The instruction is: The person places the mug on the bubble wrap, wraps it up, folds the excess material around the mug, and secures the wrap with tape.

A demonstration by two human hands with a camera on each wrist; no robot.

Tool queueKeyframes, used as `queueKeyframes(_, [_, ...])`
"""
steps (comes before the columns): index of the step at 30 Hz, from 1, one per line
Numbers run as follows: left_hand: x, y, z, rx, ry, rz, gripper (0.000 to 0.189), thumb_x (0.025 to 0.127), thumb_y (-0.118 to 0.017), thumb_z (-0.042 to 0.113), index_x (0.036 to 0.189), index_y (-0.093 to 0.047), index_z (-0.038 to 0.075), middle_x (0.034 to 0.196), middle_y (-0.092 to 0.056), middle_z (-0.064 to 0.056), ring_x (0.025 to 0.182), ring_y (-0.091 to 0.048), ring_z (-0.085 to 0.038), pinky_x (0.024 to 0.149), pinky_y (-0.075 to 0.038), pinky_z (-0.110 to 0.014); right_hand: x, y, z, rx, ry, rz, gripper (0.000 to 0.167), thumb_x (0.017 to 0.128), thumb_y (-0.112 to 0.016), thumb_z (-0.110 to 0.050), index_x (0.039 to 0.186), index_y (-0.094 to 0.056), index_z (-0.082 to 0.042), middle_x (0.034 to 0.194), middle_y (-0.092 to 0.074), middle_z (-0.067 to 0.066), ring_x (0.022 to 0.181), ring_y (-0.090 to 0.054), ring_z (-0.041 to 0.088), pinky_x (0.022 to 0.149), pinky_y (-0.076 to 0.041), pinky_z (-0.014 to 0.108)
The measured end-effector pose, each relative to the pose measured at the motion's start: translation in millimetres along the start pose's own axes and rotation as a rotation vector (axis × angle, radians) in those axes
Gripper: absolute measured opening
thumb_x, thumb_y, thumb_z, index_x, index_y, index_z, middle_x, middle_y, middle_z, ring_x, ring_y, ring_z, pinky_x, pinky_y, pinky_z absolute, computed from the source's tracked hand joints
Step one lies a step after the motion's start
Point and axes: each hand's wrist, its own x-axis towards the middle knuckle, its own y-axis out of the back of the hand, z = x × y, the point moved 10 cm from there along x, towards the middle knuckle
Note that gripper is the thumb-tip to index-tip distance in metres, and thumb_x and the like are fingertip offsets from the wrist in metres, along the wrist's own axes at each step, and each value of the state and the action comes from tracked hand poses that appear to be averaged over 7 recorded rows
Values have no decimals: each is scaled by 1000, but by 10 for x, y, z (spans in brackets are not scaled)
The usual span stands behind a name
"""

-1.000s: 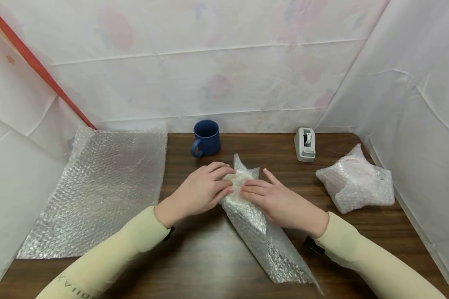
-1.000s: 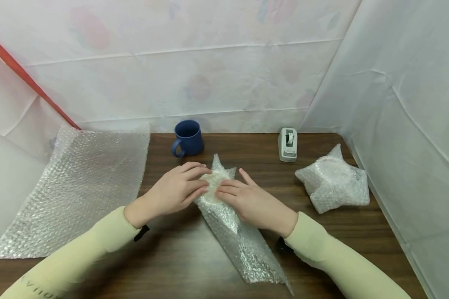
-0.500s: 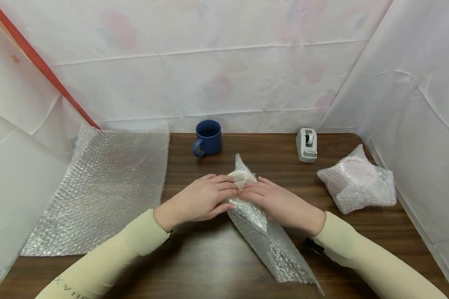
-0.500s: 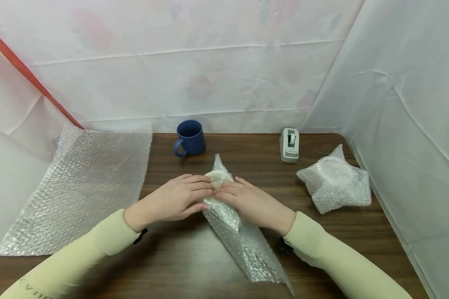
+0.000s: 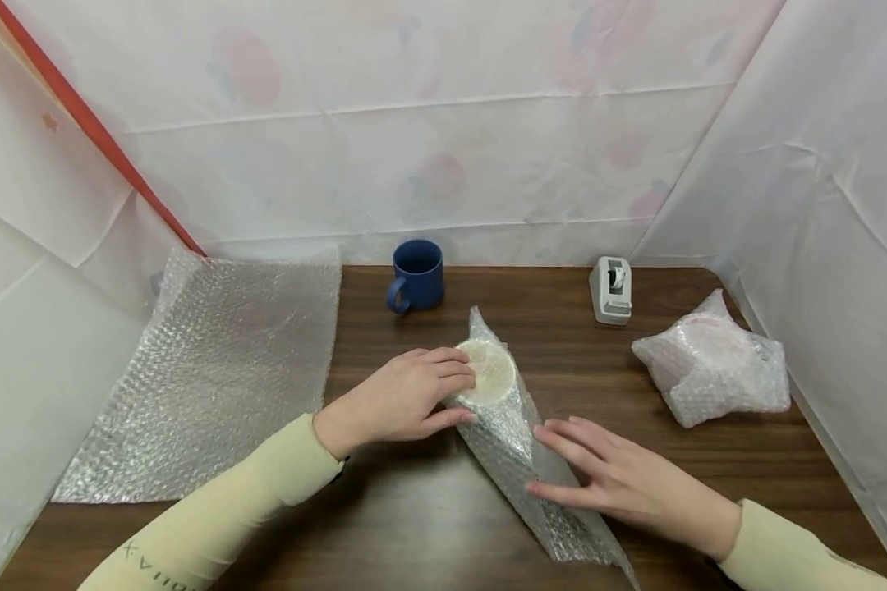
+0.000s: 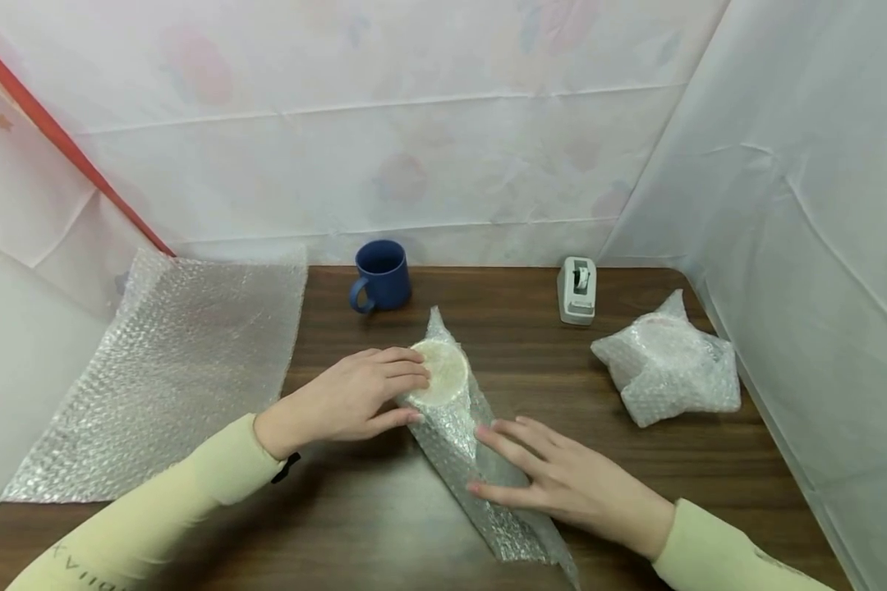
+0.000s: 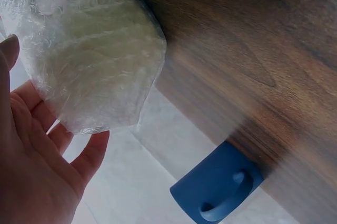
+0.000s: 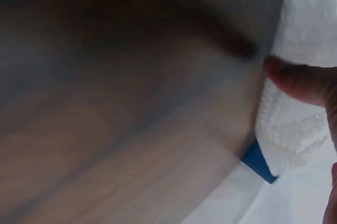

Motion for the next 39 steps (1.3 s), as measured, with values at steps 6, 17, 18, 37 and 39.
queueKeyframes(6, [5, 27, 10, 5, 4, 19, 55, 100, -46, 58, 124, -67, 13, 124, -66, 2, 130, -49, -18, 107, -40, -39, -114, 48, -192, 82, 28, -9, 43, 111, -23, -11, 124, -63, -16, 148, -43, 24, 130, -47, 36, 104, -36, 45])
queueKeyframes(17, [80, 100, 98, 82, 29, 88, 50, 97, -53, 59, 108, -72, 14, 110, -70, 1, 117, -57, -19, 92, -50, -41, 413, 647, 73, 189, 7, 549, 24, 100, -60, -18, 79, -68, -9, 107, -69, 20, 94, -62, 39, 81, -50, 44])
queueKeyframes(18, [85, 101, 110, 91, 25, 94, 49, 97, -54, 58, 106, -72, 14, 108, -70, 1, 115, -58, -19, 91, -51, -41, 453, 663, 133, 214, -15, 579, 25, 100, -61, -18, 77, -68, -9, 105, -69, 20, 93, -62, 39, 82, -50, 44])
queueKeyframes(37, [132, 50, 204, 140, 29, 91, 31, 92, -69, 41, 101, -75, 13, 105, -72, -1, 115, -59, -21, 94, -51, -42, 638, 112, 701, 634, -345, 496, 9, 87, -78, -16, 93, -71, -12, 98, -68, 1, 91, -64, 19, 83, -50, 24])
queueKeyframes(39, [128, 63, 210, 136, 25, 108, 32, 93, -67, 43, 99, -74, 13, 102, -73, 0, 114, -60, -21, 93, -51, -40, 639, 160, 608, 629, -246, 431, 10, 92, -74, -22, 96, -70, -13, 95, -68, -2, 89, -64, 16, 84, -50, 26])
